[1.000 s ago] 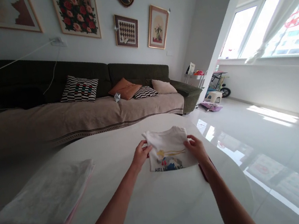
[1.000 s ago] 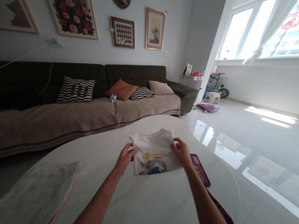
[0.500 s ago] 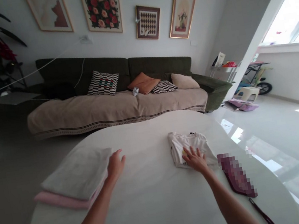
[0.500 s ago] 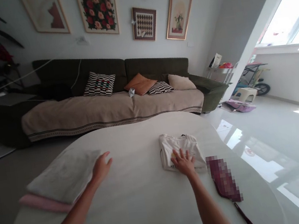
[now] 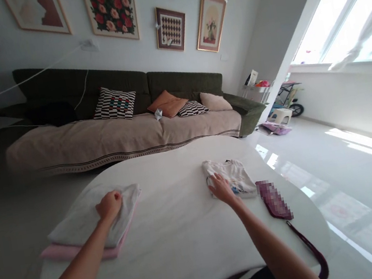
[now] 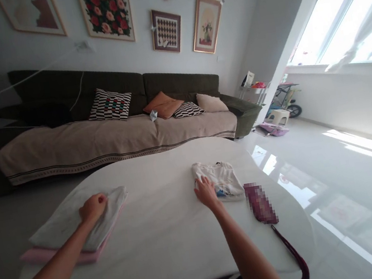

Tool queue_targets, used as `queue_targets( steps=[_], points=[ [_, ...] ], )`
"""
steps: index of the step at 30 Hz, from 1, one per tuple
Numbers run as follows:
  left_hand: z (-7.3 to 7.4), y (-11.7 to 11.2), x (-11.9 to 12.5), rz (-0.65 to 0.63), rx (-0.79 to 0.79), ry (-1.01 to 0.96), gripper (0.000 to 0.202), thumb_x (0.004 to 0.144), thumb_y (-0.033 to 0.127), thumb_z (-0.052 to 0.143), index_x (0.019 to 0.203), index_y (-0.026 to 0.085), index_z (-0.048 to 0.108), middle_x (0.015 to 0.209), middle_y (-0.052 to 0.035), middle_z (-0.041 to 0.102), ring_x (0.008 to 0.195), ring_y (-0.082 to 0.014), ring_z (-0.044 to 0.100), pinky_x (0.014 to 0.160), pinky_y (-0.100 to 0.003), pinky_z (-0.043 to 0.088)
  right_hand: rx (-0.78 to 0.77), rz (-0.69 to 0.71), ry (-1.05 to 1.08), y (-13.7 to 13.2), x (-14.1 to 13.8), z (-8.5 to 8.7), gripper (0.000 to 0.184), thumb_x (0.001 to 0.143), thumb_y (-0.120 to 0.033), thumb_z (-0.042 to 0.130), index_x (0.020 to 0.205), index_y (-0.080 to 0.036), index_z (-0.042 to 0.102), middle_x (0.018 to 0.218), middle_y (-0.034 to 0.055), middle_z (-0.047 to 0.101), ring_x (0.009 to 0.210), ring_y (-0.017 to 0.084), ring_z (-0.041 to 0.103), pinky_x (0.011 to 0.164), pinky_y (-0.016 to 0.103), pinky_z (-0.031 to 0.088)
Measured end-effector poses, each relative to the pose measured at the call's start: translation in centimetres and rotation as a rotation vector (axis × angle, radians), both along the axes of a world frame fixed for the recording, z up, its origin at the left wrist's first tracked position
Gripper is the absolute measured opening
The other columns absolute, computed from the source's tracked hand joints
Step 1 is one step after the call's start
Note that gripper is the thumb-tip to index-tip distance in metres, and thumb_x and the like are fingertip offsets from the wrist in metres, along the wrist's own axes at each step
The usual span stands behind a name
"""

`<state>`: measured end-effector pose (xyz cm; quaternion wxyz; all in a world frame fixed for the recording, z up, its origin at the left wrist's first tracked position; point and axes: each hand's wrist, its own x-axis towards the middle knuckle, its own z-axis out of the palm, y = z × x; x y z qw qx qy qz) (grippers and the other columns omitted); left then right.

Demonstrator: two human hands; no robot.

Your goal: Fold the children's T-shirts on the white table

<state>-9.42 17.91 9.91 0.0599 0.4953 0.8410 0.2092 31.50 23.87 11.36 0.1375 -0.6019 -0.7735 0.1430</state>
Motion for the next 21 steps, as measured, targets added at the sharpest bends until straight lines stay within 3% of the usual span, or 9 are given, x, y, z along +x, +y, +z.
queue_targets(
  steps=[2, 4, 6, 9, 11, 13, 16, 18, 21],
  points=[
    [1.7, -0.9, 1.9, 0.026, 0.138, 0.003, 0.018, 0.078, 0.027, 0.041, 0.078, 0.018, 0.056, 0.085, -0.0072, 0.061, 0.082, -0.0221, 0.056, 0.07, -0.031, 0.041, -0.012, 0.11, 0.108, -1.2, -3.3, 1.0, 0.043, 0.081, -0.022, 0.048, 0.124, -0.018, 0.041, 0.126, 0.0136, 0.045, 0.116, 0.023, 0.042, 0.095, 0.041, 0.032],
    [3.9, -2.6, 5.2, -0.071, 0.383, -0.031, 0.019, 0.08, 0.029, 0.04, 0.083, 0.017, 0.055, 0.087, -0.006, 0.06, 0.082, -0.0178, 0.055, 0.074, -0.027, 0.042, -0.047, 0.231, 0.208, -2.5, -7.3, 2.1, 0.051, 0.081, -0.031, 0.052, 0.128, -0.021, 0.035, 0.117, 0.0097, 0.053, 0.098, 0.016, 0.055, 0.084, 0.031, 0.042],
    [6.3, -4.9, 9.1, -0.332, 0.572, -0.131, 0.017, 0.08, 0.029, 0.042, 0.083, 0.017, 0.055, 0.082, -0.0037, 0.059, 0.076, -0.0151, 0.054, 0.073, -0.026, 0.042, -0.131, 0.37, 0.432, -3.9, -11.1, 3.4, 0.059, 0.081, -0.041, 0.05, 0.132, -0.023, 0.027, 0.109, 0.0065, 0.057, 0.082, 0.012, 0.059, 0.07, 0.025, 0.046],
    [9.6, -8.6, 13.3, -0.809, 0.405, -0.265, 0.014, 0.08, 0.025, 0.045, 0.082, 0.018, 0.058, 0.08, -0.0016, 0.06, 0.069, -0.0126, 0.054, 0.066, -0.023, 0.044, -0.266, 0.553, 0.907, -6.0, -14.3, 6.2, 0.042, 0.081, -0.045, 0.049, 0.115, -0.02, 0.048, 0.084, 0.0011, 0.06, 0.065, 0.009, 0.055, 0.057, 0.02, 0.042],
    [11.6, -10.4, 14.1, -0.951, 0.324, -0.321, 0.013, 0.08, 0.024, 0.047, 0.082, 0.019, 0.06, 0.081, -0.0008, 0.06, 0.072, -0.0124, 0.055, 0.068, -0.023, 0.045, -0.306, 0.619, 1.058, -7.2, -14.1, 8.8, 0.032, 0.077, -0.044, 0.055, 0.091, -0.016, 0.059, 0.071, -0.0011, 0.057, 0.06, 0.008, 0.05, 0.055, 0.019, 0.039],
    [13.4, -11.1, 13.8, -0.908, 0.415, -0.351, 0.016, 0.08, 0.026, 0.05, 0.091, 0.02, 0.059, 0.092, -0.0022, 0.061, 0.086, -0.0144, 0.056, 0.078, -0.026, 0.044, -0.317, 0.673, 1.074, -8.5, -12.4, 11.7, 0.028, 0.075, -0.042, 0.059, 0.081, -0.014, 0.061, 0.068, -0.001, 0.056, 0.06, 0.009, 0.049, 0.056, 0.02, 0.038],
    [15.9, -10.3, 13.7, -0.861, 0.541, -0.358, 0.046, 0.076, 0.032, 0.056, 0.12, 0.023, 0.046, 0.123, -0.0067, 0.049, 0.114, -0.0194, 0.043, 0.095, -0.034, 0.036, -0.319, 0.76, 1.021, -10.4, -8.8, 16.0, 0.025, 0.075, -0.037, 0.061, 0.081, -0.012, 0.062, 0.072, 0.0012, 0.059, 0.066, 0.01, 0.051, 0.062, 0.022, 0.04],
    [16.9, -9.0, 14.6, -1.022, 0.422, -0.422, 0.058, 0.072, 0.037, 0.061, 0.125, 0.023, 0.042, 0.128, -0.0076, 0.046, 0.118, -0.0216, 0.041, 0.097, -0.038, 0.035, -0.325, 0.805, 0.997, -11.5, -6.8, 18.4, 0.024, 0.075, -0.035, 0.062, 0.08, -0.012, 0.063, 0.074, 0.0025, 0.06, 0.068, 0.011, 0.053, 0.065, 0.023, 0.042],
    [17.2, -7.0, 16.7, -1.286, 0.155, -0.65, 0.048, 0.071, 0.042, 0.062, 0.112, 0.017, 0.054, 0.106, -0.0078, 0.061, 0.101, -0.0228, 0.054, 0.081, -0.035, 0.046, -0.265, 0.788, 1.047, -12.7, -4.5, 21.1, 0.022, 0.075, -0.034, 0.062, 0.081, -0.013, 0.062, 0.073, 0.0021, 0.06, 0.066, 0.01, 0.054, 0.061, 0.022, 0.042]
  ],
)
